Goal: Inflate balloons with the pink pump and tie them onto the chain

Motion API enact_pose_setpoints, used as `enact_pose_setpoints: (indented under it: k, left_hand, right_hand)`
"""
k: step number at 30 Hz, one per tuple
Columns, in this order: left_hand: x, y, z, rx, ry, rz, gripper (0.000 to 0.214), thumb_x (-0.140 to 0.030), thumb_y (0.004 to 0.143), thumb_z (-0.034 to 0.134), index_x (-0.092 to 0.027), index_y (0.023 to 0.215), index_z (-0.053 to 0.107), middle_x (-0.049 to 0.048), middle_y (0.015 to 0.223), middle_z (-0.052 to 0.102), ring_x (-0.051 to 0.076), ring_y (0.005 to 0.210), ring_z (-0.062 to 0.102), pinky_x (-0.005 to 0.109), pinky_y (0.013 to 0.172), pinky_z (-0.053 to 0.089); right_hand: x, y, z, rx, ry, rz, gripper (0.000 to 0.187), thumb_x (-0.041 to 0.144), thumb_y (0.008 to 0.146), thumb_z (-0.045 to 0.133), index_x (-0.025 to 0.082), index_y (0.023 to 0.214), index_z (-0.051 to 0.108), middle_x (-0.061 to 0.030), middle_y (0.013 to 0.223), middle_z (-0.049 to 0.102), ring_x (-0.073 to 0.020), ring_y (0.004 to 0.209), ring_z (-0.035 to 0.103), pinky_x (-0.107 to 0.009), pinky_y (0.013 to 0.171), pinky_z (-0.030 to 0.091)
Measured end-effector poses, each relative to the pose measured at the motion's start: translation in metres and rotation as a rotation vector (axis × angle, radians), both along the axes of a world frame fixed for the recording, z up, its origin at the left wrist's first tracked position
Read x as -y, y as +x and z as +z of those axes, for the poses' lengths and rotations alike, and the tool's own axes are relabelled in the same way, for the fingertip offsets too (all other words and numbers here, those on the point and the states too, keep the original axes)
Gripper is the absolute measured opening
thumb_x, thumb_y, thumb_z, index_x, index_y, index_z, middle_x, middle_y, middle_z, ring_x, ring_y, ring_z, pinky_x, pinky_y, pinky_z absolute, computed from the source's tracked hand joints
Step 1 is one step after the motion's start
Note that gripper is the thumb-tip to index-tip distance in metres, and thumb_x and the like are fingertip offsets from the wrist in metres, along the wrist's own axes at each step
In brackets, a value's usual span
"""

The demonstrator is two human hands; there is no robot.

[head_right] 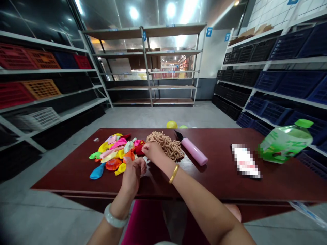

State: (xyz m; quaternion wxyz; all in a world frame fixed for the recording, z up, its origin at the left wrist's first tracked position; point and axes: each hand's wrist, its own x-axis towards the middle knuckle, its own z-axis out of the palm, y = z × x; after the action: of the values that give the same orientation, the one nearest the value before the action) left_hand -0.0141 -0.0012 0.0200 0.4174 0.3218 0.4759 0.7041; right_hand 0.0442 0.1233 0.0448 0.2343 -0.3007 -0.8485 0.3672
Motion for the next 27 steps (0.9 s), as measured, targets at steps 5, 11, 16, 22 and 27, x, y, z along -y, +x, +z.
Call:
enact_pose_setpoints:
  k: [5, 11, 16, 22, 27]
  left_hand:
    - [0.021, -0.014, -0.011, 0.047, -0.026, 0.028, 0.077, -0.087, 0.077, 0.026, -0.018, 0.055, 0.05, 0.0007, 0.049, 0.039, 0.01, 0.046, 0.032, 0.025, 0.045, 0.022]
    - [0.026, -0.026, -0.01, 0.023, -0.025, 0.096, 0.076, -0.084, 0.08, 0.028, -0.017, 0.053, 0.051, 0.0018, 0.05, 0.039, 0.01, 0.047, 0.033, 0.025, 0.045, 0.026]
    - [0.022, -0.035, -0.012, 0.063, -0.025, 0.149, 0.07, -0.08, 0.081, 0.041, -0.016, 0.057, 0.055, 0.0014, 0.053, 0.045, 0.009, 0.048, 0.039, 0.022, 0.045, 0.031]
    - [0.009, -0.028, 0.001, 0.185, -0.084, 0.274, 0.048, -0.056, 0.069, 0.078, -0.017, 0.094, 0.065, 0.0074, 0.096, 0.068, 0.018, 0.083, 0.066, 0.026, 0.063, 0.055]
    - [-0.008, -0.009, 0.028, 0.31, -0.044, 0.068, 0.039, -0.039, 0.071, 0.082, -0.016, 0.098, 0.066, 0.0096, 0.099, 0.07, 0.025, 0.092, 0.07, 0.036, 0.07, 0.06]
  right_hand:
    - [0.008, -0.031, -0.003, 0.192, 0.222, 0.012, 0.024, 0.004, 0.083, 0.056, 0.01, 0.103, 0.068, -0.0183, 0.113, 0.065, -0.0227, 0.1, 0.061, -0.03, 0.087, 0.043]
    - [0.005, -0.048, 0.007, 0.309, 0.315, 0.06, 0.02, 0.008, 0.086, 0.053, 0.01, 0.092, 0.073, -0.0168, 0.102, 0.069, -0.0221, 0.087, 0.064, -0.029, 0.078, 0.045]
    - [-0.008, -0.034, 0.031, 0.206, 0.334, 0.029, 0.017, 0.016, 0.088, 0.056, 0.017, 0.091, 0.073, -0.0085, 0.094, 0.072, -0.0185, 0.086, 0.063, -0.026, 0.075, 0.042]
    - [-0.016, -0.007, 0.058, 0.105, 0.252, 0.01, 0.012, 0.025, 0.088, 0.059, 0.022, 0.089, 0.071, 0.0007, 0.071, 0.069, -0.0125, 0.059, 0.057, -0.024, 0.056, 0.036]
    - [-0.018, 0.017, 0.065, 0.094, 0.365, -0.002, 0.008, 0.022, 0.085, 0.064, 0.021, 0.083, 0.072, -0.0029, 0.081, 0.069, -0.0161, 0.072, 0.059, -0.027, 0.067, 0.037]
